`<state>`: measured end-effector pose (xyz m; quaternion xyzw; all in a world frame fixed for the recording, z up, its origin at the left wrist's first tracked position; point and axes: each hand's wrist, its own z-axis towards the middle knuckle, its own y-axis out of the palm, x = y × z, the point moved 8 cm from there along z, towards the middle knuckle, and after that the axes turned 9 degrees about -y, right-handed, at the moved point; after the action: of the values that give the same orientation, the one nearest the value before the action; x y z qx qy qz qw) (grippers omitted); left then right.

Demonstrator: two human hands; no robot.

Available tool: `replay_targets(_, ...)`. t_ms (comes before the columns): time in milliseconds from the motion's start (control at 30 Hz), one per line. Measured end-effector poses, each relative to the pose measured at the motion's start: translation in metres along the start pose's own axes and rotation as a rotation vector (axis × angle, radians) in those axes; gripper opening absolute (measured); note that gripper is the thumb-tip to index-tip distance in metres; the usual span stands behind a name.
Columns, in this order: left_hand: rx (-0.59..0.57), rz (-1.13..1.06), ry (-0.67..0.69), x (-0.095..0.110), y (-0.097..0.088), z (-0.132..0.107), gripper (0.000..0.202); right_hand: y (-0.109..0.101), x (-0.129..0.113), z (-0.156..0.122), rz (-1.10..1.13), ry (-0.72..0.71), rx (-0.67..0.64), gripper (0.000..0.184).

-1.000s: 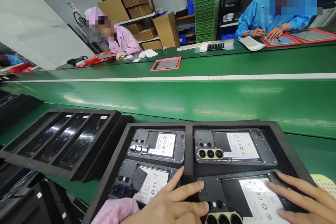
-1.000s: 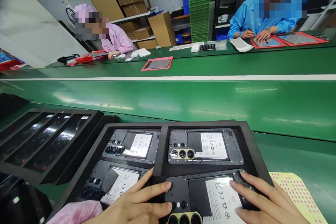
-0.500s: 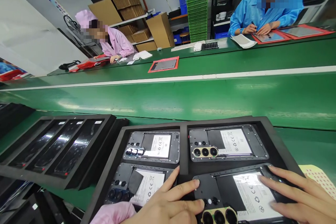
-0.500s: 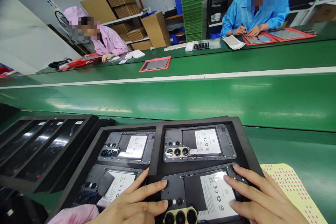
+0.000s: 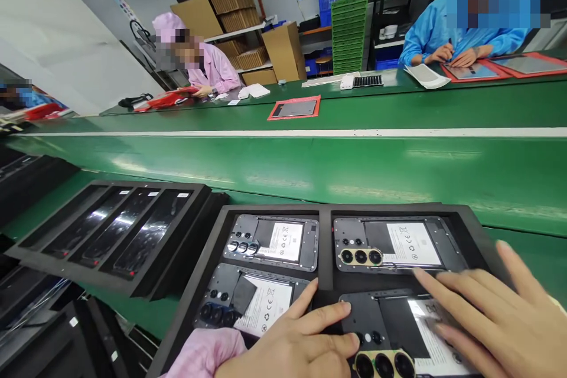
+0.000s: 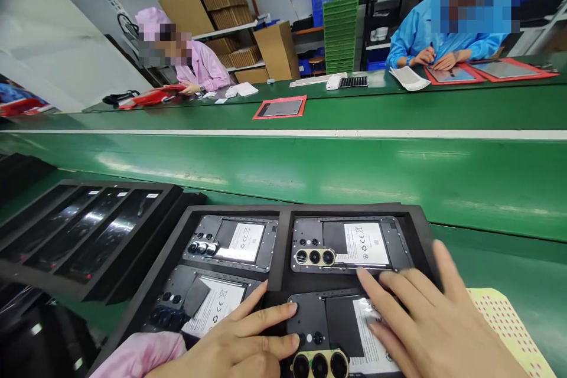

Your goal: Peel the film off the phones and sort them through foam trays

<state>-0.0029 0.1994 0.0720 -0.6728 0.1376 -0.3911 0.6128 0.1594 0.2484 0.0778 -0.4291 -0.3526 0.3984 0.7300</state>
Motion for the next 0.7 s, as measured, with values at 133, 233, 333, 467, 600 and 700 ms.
replay_targets(133, 0.086, 0.045, 0.068, -0.001, 0.004, -0.003, 0.013, 0.011, 0.000, 0.037, -0.024, -0.039, -0.054, 0.053)
replay_targets(233, 0.182, 0.073, 0.052, -0.003, 0.002, -0.003, 0.017, 0.018, -0.002, 0.044, 0.021, -0.069, -0.068, 0.055)
replay_targets(333, 0.264, 0.057, 0.051, -0.002, -0.005, -0.002, 0.024, 0.016, -0.005, 0.045, 0.053, -0.148, -0.067, 0.047)
replay_targets(467, 0.285, 0.051, 0.053, 0.000, -0.015, -0.001, 0.029, 0.008, -0.003, 0.052, 0.153, -0.205, -0.049, 0.038)
replay_targets(600, 0.214, 0.074, 0.048, -0.001, -0.001, -0.002, 0.025, 0.009, -0.002, 0.070, 0.158, -0.160, -0.032, 0.043)
replay_targets(700, 0.357, 0.104, 0.044, -0.001, 0.019, -0.006, 0.024, 0.020, -0.008, 0.081, 0.176, -0.150, -0.058, 0.042)
